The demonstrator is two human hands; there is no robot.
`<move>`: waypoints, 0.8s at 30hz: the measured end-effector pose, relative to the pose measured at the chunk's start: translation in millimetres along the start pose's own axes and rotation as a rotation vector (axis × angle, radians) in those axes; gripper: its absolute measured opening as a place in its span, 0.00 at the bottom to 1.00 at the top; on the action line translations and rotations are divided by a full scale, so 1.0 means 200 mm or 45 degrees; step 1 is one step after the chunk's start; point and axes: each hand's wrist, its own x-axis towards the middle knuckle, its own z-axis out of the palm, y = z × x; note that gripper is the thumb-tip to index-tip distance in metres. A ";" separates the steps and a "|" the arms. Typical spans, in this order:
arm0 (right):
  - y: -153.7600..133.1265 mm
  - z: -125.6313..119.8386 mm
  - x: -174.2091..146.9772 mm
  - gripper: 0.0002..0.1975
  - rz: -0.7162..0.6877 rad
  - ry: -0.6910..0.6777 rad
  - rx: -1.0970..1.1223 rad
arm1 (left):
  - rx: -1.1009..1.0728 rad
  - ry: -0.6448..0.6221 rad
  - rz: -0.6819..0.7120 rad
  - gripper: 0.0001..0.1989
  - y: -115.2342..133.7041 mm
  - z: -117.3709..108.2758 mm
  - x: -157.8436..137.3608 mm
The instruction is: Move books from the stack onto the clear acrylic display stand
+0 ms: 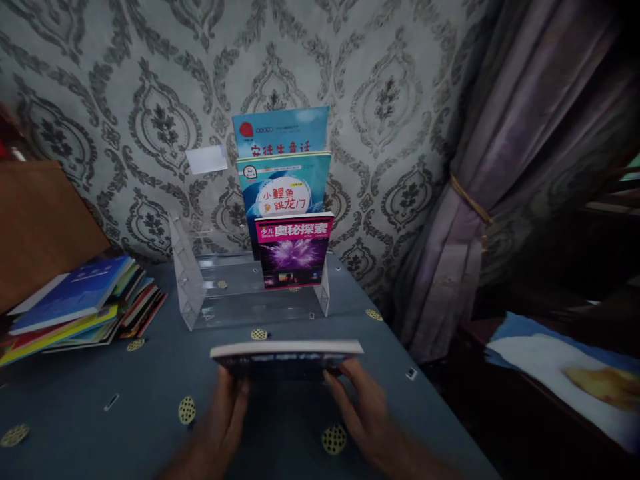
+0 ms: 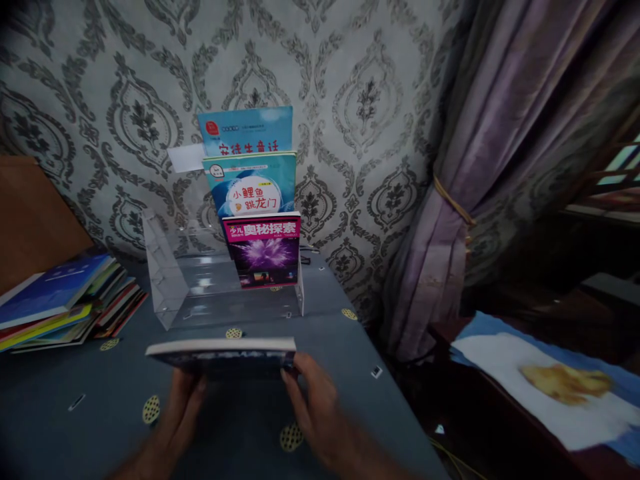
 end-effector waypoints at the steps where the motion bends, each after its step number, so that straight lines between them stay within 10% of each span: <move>1: 0.00 0.00 0.00 0.10 -0.026 0.002 -0.032 | 0.010 -0.012 0.008 0.29 0.01 0.00 0.00; 24: -0.04 -0.01 0.08 0.09 -0.159 -0.002 -0.095 | 0.333 -0.040 0.058 0.32 0.02 0.03 0.02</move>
